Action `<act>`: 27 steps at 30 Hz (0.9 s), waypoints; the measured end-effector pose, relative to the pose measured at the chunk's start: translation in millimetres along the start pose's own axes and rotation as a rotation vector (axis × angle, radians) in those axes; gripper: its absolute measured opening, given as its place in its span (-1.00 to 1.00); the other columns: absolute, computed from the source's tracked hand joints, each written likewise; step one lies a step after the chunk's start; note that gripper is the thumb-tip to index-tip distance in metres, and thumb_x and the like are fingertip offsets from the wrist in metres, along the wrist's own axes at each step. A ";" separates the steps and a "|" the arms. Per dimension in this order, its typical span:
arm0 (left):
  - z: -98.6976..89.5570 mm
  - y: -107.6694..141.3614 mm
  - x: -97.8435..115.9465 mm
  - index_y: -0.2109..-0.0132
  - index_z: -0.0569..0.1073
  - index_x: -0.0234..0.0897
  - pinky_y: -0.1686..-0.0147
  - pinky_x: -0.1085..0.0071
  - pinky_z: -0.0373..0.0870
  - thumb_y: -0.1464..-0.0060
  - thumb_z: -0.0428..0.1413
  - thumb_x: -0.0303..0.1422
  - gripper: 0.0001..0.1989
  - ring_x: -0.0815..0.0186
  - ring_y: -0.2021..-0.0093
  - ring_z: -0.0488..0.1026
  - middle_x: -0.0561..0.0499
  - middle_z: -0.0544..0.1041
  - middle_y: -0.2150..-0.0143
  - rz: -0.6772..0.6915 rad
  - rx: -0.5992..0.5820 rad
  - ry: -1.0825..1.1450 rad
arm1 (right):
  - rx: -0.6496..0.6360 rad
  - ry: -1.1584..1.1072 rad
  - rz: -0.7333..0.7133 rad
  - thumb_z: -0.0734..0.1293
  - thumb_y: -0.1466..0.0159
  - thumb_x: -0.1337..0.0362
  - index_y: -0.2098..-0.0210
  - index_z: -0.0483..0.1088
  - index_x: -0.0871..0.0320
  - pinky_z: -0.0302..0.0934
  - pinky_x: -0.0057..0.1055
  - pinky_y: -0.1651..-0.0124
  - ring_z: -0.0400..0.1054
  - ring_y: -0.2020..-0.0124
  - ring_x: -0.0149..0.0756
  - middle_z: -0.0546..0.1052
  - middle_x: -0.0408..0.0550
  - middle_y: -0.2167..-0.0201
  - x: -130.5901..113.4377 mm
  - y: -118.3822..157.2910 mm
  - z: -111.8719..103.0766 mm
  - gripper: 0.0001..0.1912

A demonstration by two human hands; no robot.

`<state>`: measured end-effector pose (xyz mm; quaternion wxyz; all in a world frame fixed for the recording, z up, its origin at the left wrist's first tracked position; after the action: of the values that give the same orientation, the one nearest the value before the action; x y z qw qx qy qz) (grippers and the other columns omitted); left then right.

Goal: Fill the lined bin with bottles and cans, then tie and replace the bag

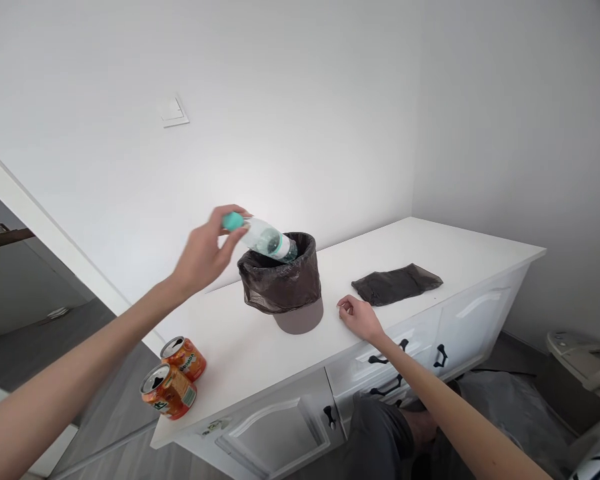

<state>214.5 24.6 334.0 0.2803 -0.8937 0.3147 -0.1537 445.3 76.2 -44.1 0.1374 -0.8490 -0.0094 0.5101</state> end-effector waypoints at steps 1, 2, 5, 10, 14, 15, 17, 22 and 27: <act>13.0 -5.5 1.9 -0.14 0.30 -0.11 0.05 0.26 0.50 -0.33 -0.11 0.07 -0.54 0.17 0.03 0.57 -0.05 0.59 -0.08 0.029 -0.058 0.003 | -0.001 0.000 0.001 0.23 -0.26 0.26 0.19 0.44 0.08 0.21 -0.36 0.23 0.43 0.39 -0.28 0.59 -0.15 0.39 -0.4 -0.4 -0.1 -0.81; 25.9 -10.8 2.6 -0.15 0.31 -0.12 0.08 0.27 0.49 -0.33 -0.12 0.04 -0.55 0.18 0.09 0.58 -0.05 0.59 -0.06 0.060 -0.121 0.001 | -0.003 0.002 0.002 0.23 -0.25 0.27 0.19 0.44 0.08 0.21 -0.36 0.22 0.44 0.39 -0.28 0.60 -0.14 0.39 -1.2 -0.7 -0.4 -0.81; 61.2 -25.0 -0.2 -0.16 0.33 -0.12 0.17 0.27 0.45 -0.34 -0.13 -0.01 -0.57 0.20 0.26 0.55 -0.03 0.61 0.04 0.117 -0.306 -0.014 | 0.007 0.013 0.001 0.24 -0.24 0.29 0.20 0.44 0.09 0.20 -0.36 0.22 0.44 0.37 -0.27 0.60 -0.13 0.39 -5.4 -1.0 -2.6 -0.82; 101.9 -36.6 -11.6 -0.21 0.38 -0.06 0.05 0.29 0.43 -0.33 -0.11 0.00 -0.54 0.17 0.08 0.54 0.00 0.59 -0.06 0.130 -0.511 0.063 | 0.004 0.012 0.005 0.23 -0.24 0.29 0.22 0.43 0.09 0.18 -0.37 0.26 0.42 0.41 -0.29 0.58 -0.14 0.40 -10.1 -0.3 -5.2 -0.83; 111.0 -26.9 -21.8 -0.35 0.32 0.05 -0.23 0.25 0.32 -0.35 -0.21 0.05 -0.43 0.13 -0.25 0.42 0.07 0.47 -0.30 0.115 -0.595 0.128 | -0.001 -0.002 0.009 0.23 -0.24 0.29 0.22 0.43 0.08 0.19 -0.37 0.26 0.42 0.40 -0.29 0.58 -0.14 0.40 -10.7 0.3 -6.0 -0.83; 106.8 -21.9 -24.7 -0.37 0.31 0.06 -0.27 0.26 0.29 -0.35 -0.23 0.08 -0.41 0.14 -0.30 0.38 0.09 0.44 -0.33 0.101 -0.563 0.142 | -0.003 -0.006 0.012 0.22 -0.24 0.29 0.22 0.43 0.09 0.19 -0.37 0.25 0.43 0.40 -0.29 0.59 -0.14 0.39 -11.2 0.5 -6.3 -0.83; 90.0 -8.7 -33.5 -0.37 0.32 0.05 -0.29 0.26 0.29 -0.33 -0.24 0.13 -0.36 0.14 -0.35 0.33 0.09 0.42 -0.35 0.056 -0.442 0.148 | -0.006 -0.010 0.019 0.22 -0.25 0.29 0.22 0.43 0.09 0.19 -0.37 0.25 0.43 0.40 -0.29 0.59 -0.14 0.39 -13.4 1.2 -7.2 -0.83; 24.2 47.3 -81.1 -0.36 0.33 0.00 -0.24 0.22 0.33 -0.34 -0.24 0.14 -0.36 0.06 -0.32 0.35 0.03 0.43 -0.34 -0.137 -0.189 -0.004 | -0.003 -0.002 0.025 0.21 -0.24 0.30 0.25 0.41 0.08 0.18 -0.36 0.26 0.44 0.40 -0.28 0.59 -0.14 0.41 -23.6 4.7 -10.6 -0.84; -16.9 127.1 -139.1 -0.35 0.32 0.06 0.16 0.30 0.48 -0.28 -0.14 0.16 -0.37 0.13 0.11 0.54 0.02 0.42 -0.34 -0.419 -0.294 -0.153 | -0.005 0.006 0.040 0.21 -0.22 0.28 0.24 0.42 0.09 0.19 -0.35 0.23 0.43 0.38 -0.27 0.58 -0.14 0.42 -26.6 8.3 -11.1 -0.83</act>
<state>41.3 26.1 257.8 0.1326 -0.9795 0.1196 -0.0929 441.1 61.5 -18.3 0.1249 -0.8511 0.0068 0.5100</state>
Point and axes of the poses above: each hand's wrist, its own y-axis away from the middle knuckle, its own z-axis out of the palm, x = y × z, the point moved 4 cm from there along -y, towards the middle knuckle
